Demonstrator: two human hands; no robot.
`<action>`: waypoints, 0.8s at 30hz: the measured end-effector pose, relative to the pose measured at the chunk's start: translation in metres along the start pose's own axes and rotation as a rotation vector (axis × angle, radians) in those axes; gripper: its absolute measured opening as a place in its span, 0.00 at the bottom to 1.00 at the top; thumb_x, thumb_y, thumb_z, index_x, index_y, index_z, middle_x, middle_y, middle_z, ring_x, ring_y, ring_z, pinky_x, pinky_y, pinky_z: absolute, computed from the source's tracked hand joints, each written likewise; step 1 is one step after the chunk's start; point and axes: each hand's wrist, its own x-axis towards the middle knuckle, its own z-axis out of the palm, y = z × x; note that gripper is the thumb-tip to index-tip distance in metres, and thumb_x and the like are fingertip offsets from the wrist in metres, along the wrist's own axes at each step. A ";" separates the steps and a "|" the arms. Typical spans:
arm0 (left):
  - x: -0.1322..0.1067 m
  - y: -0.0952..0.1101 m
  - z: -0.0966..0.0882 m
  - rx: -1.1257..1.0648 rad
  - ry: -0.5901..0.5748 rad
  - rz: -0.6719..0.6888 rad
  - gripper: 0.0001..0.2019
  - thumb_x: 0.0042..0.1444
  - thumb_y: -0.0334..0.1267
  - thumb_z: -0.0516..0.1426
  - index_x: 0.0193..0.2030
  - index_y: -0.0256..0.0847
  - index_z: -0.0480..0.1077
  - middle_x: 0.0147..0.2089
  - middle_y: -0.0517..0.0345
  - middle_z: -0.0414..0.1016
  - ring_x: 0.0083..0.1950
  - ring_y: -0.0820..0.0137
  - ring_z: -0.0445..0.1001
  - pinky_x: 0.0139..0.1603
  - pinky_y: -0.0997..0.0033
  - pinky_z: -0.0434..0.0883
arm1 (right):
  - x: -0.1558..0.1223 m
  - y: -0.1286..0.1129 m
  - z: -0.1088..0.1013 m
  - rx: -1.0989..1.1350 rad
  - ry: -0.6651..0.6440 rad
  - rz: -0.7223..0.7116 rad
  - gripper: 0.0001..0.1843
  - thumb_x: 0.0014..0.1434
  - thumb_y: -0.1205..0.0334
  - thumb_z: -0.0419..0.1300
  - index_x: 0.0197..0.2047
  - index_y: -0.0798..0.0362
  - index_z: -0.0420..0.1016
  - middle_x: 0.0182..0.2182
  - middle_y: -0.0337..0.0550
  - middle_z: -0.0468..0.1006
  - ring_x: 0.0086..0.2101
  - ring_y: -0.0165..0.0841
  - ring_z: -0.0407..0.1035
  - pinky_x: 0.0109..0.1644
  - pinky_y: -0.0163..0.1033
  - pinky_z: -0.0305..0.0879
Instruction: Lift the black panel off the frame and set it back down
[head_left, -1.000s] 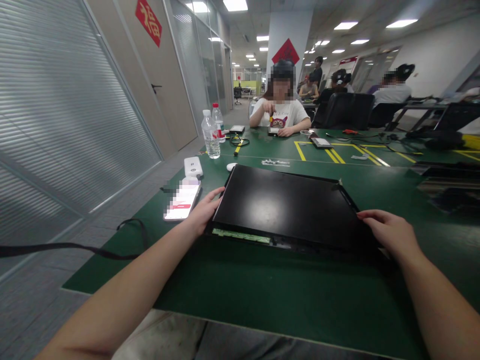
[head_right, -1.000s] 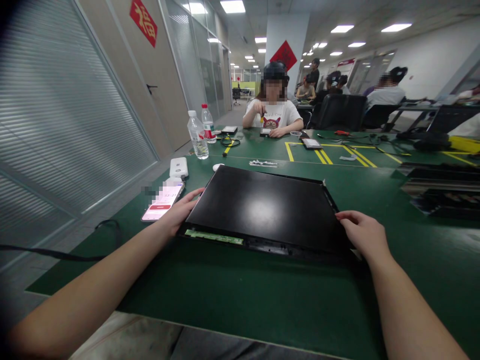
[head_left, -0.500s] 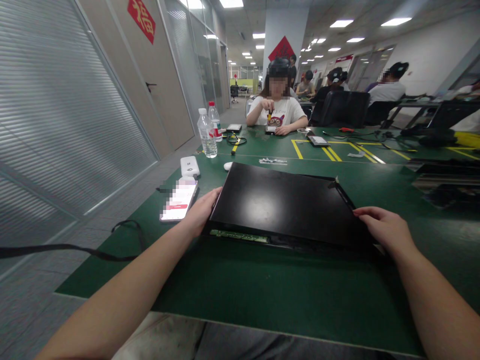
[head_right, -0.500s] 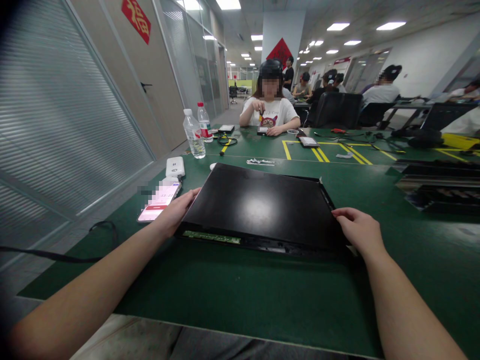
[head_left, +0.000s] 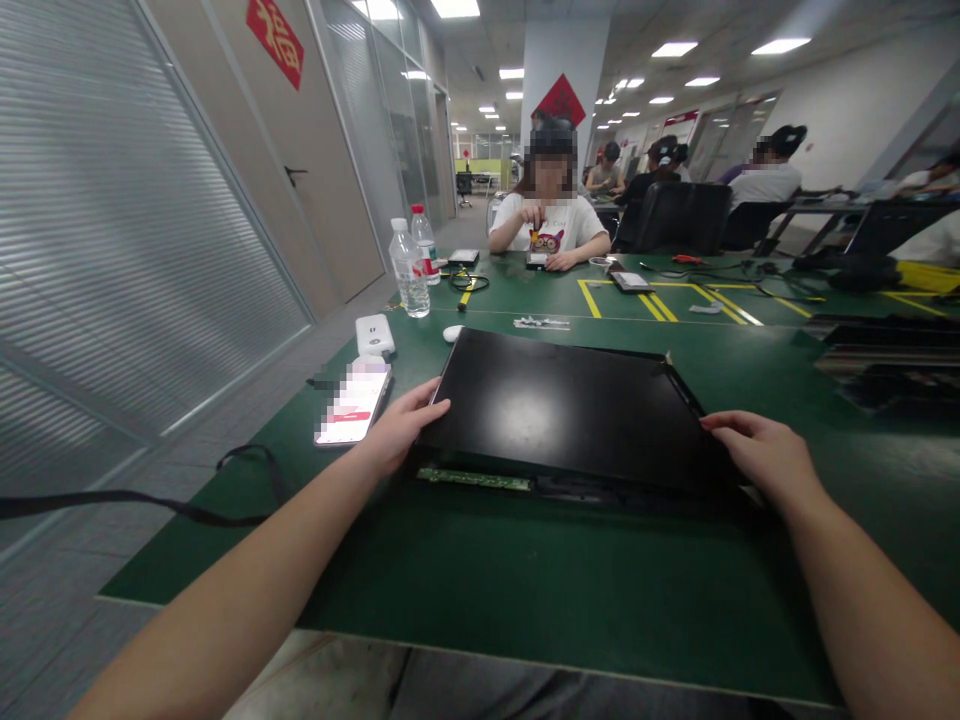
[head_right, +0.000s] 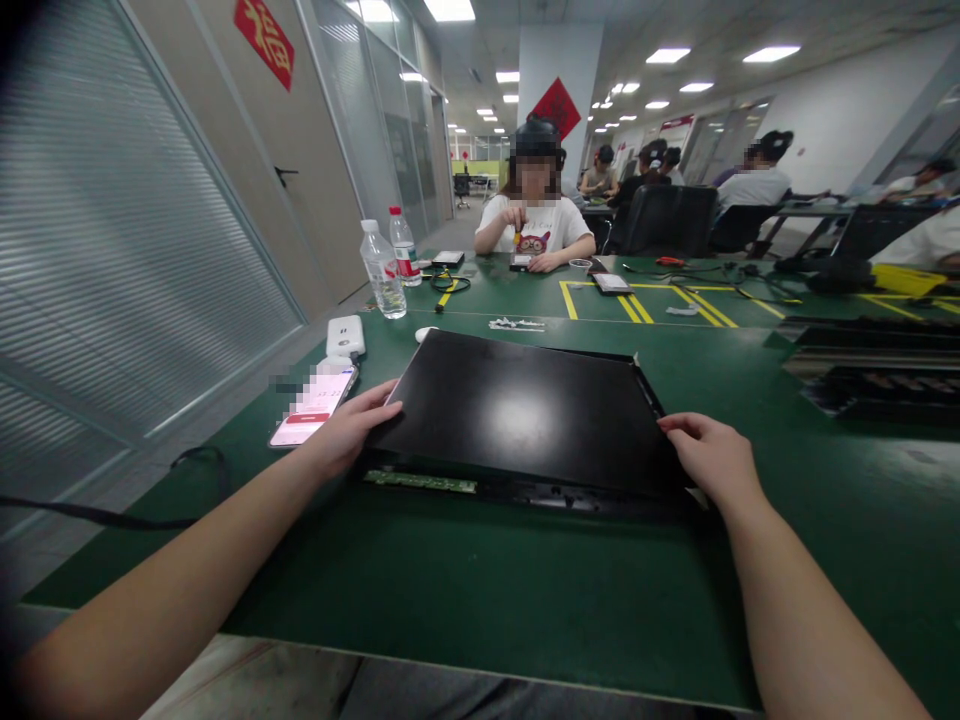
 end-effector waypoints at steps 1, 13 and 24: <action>0.000 0.000 0.000 0.007 0.000 0.001 0.30 0.58 0.30 0.69 0.69 0.45 0.77 0.59 0.50 0.87 0.56 0.56 0.87 0.56 0.63 0.84 | 0.000 0.001 0.000 0.001 0.002 -0.001 0.11 0.51 0.54 0.62 0.33 0.44 0.86 0.36 0.47 0.87 0.39 0.47 0.79 0.47 0.52 0.73; 0.000 0.001 -0.002 0.025 -0.020 0.061 0.30 0.54 0.32 0.72 0.65 0.42 0.80 0.58 0.47 0.87 0.58 0.51 0.85 0.60 0.56 0.82 | -0.004 -0.005 -0.002 0.011 0.008 0.002 0.12 0.49 0.53 0.62 0.32 0.43 0.87 0.35 0.43 0.87 0.38 0.45 0.78 0.46 0.50 0.72; 0.000 -0.003 0.001 -0.020 -0.046 0.183 0.34 0.48 0.41 0.77 0.64 0.46 0.81 0.73 0.48 0.76 0.73 0.45 0.73 0.72 0.50 0.73 | -0.014 -0.023 -0.011 0.092 -0.010 0.101 0.13 0.48 0.56 0.61 0.33 0.46 0.87 0.37 0.46 0.88 0.40 0.44 0.76 0.46 0.46 0.68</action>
